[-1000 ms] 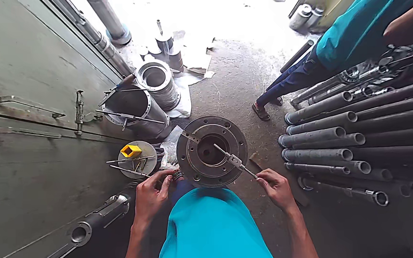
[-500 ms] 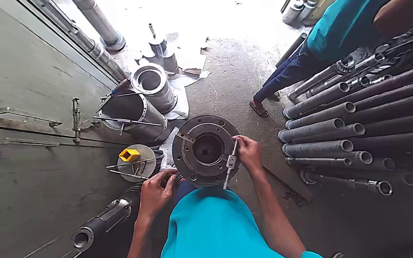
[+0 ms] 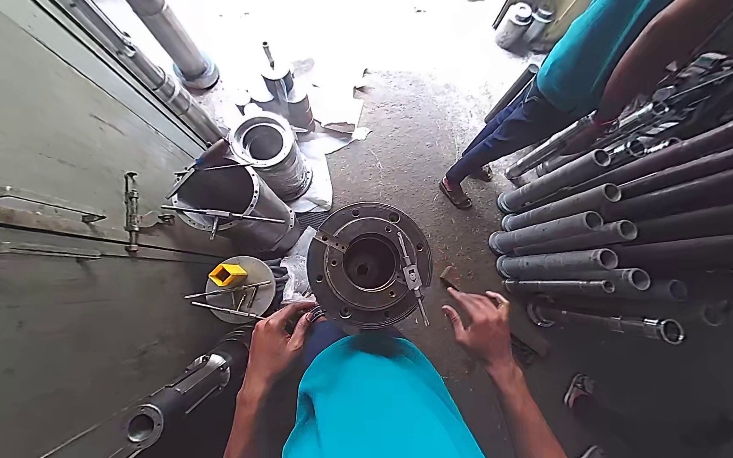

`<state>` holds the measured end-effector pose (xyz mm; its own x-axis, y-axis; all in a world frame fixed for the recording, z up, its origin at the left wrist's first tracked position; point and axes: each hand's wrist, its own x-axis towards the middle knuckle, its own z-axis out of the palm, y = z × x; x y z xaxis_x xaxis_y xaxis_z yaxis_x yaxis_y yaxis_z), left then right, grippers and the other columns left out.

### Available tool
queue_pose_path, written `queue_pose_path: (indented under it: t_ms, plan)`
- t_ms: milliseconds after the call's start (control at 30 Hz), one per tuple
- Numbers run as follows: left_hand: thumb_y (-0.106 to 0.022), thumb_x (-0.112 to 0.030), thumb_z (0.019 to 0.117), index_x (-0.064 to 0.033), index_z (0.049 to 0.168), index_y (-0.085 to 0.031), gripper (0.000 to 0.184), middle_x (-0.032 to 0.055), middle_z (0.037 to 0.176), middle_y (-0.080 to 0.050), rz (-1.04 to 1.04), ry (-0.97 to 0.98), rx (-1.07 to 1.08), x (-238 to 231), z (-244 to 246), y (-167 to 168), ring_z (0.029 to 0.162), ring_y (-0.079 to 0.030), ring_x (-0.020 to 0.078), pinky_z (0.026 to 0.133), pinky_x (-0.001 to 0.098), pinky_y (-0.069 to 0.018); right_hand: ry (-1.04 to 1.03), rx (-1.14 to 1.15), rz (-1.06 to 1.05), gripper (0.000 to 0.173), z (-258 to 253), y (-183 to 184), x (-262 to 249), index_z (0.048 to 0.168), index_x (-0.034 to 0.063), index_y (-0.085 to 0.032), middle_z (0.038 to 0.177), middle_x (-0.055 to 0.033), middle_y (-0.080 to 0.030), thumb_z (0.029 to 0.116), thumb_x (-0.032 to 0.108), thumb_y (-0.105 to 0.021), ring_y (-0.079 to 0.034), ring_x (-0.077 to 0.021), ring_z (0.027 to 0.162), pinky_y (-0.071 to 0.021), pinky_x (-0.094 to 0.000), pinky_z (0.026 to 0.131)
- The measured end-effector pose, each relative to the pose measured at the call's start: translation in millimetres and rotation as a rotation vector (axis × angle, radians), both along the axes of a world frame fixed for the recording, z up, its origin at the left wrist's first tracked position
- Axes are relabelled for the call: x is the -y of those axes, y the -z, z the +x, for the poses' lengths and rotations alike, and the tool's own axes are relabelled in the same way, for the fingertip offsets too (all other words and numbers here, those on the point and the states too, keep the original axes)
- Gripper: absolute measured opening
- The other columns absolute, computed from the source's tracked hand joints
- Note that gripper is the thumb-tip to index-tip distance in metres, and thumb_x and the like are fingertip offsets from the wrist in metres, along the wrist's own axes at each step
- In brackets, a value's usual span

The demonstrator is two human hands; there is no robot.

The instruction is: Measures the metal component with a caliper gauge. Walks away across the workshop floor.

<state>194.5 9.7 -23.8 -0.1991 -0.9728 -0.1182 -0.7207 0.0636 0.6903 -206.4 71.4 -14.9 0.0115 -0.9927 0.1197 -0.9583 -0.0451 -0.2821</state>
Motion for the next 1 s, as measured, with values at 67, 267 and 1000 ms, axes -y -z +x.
queue_pose_path:
  t_ms: [67,267,1000]
  plan:
    - [-0.053,-0.037,0.0996,-0.0162,0.116,-0.076,0.034,0.0001,0.092,-0.077,0.014,-0.004,0.013,0.8,2.8,-0.5,0.073,-0.071,0.0107,0.067,0.034,-0.0594,0.114,0.126,0.041,0.047,-1.1,-8.4,17.9,0.117,0.02,-0.079,0.112,-0.0006,-0.078,0.1009,0.054,-0.051,-0.071,-0.024,0.109,-0.0435,-0.0583,0.106]
    - [-0.054,-0.038,0.1001,-0.0163,0.118,-0.075,0.035,0.0,0.095,-0.077,-0.002,-0.041,-0.005,-1.4,12.6,-6.7,0.073,-0.071,0.0098,0.066,0.0331,-0.0592,0.049,0.264,0.377,0.041,33.7,-22.9,13.3,0.089,0.0125,-0.079,0.083,-0.0052,-0.076,0.0958,0.048,-0.06,-0.074,-0.0248,0.085,-0.0503,-0.0596,0.094]
    - [-0.053,-0.04,0.1001,-0.0186,0.122,-0.073,0.036,-0.0022,0.098,-0.077,0.094,-0.031,-0.039,-7.1,30.3,9.8,0.078,-0.071,0.0073,0.07,0.03,-0.0595,-0.043,-0.114,0.266,0.05,87.5,-39.6,8.1,0.091,0.0138,-0.08,0.083,-0.0091,-0.076,0.1037,0.048,-0.046,-0.073,-0.034,0.086,-0.0502,-0.0647,0.088]
